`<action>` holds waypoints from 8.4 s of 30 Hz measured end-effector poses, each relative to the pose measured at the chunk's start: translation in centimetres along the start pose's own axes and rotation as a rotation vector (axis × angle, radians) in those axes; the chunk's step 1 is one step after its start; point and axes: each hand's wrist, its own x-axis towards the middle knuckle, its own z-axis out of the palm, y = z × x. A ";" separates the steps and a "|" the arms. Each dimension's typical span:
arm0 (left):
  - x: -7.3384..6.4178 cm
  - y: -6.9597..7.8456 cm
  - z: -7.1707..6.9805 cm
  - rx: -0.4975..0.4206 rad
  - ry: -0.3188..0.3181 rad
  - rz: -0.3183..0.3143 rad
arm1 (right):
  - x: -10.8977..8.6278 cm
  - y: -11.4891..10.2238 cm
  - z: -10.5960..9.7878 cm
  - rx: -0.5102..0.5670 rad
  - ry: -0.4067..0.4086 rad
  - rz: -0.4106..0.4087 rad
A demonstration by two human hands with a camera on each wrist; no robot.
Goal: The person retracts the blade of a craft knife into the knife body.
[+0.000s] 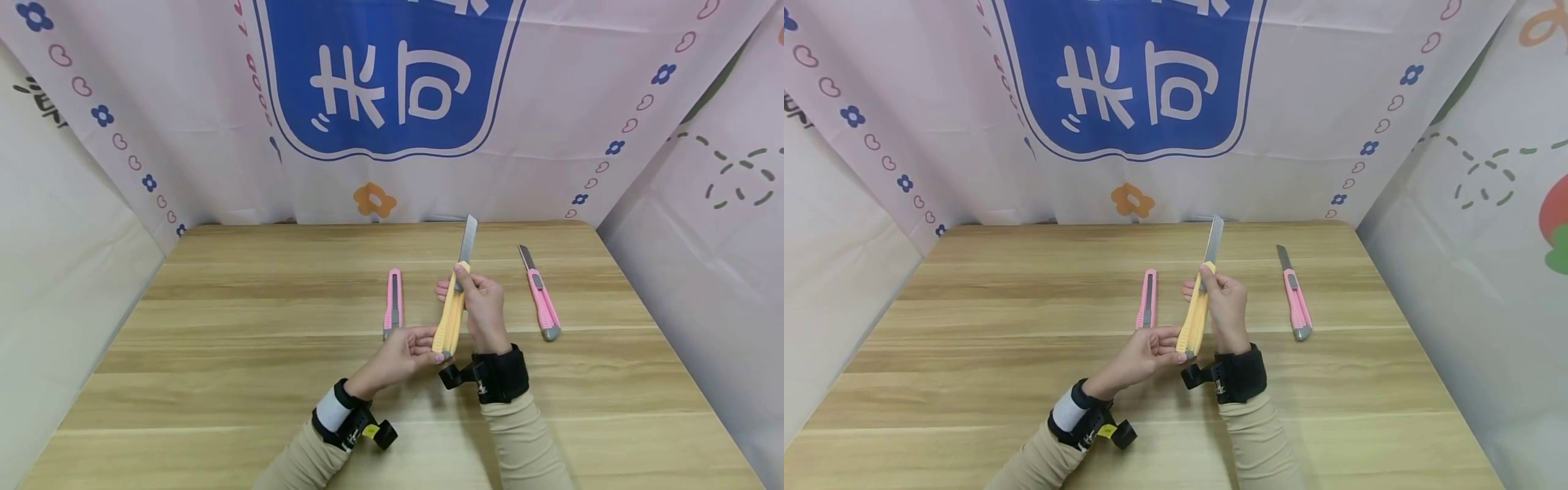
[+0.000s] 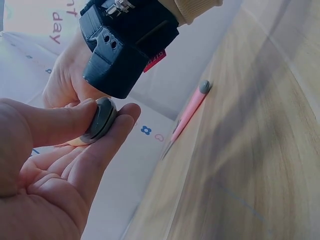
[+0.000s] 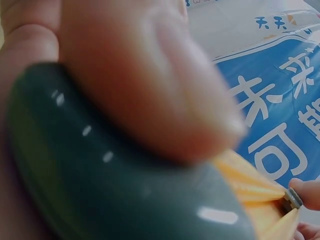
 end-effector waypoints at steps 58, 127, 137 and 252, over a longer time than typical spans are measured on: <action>-0.2 0.4 0.2 -0.056 0.036 -0.011 | 0.0 -0.4 0.3 -0.062 -0.036 0.114; -0.1 0.6 0.3 -0.147 0.090 -0.027 | 0.2 0.0 0.7 -0.049 -0.071 0.167; 0.0 0.4 0.4 -0.141 0.115 -0.031 | 0.0 0.0 0.9 -0.020 -0.042 0.147; -0.3 1.0 0.3 -0.172 0.093 -0.053 | -0.3 -0.2 0.4 -0.124 -0.142 0.107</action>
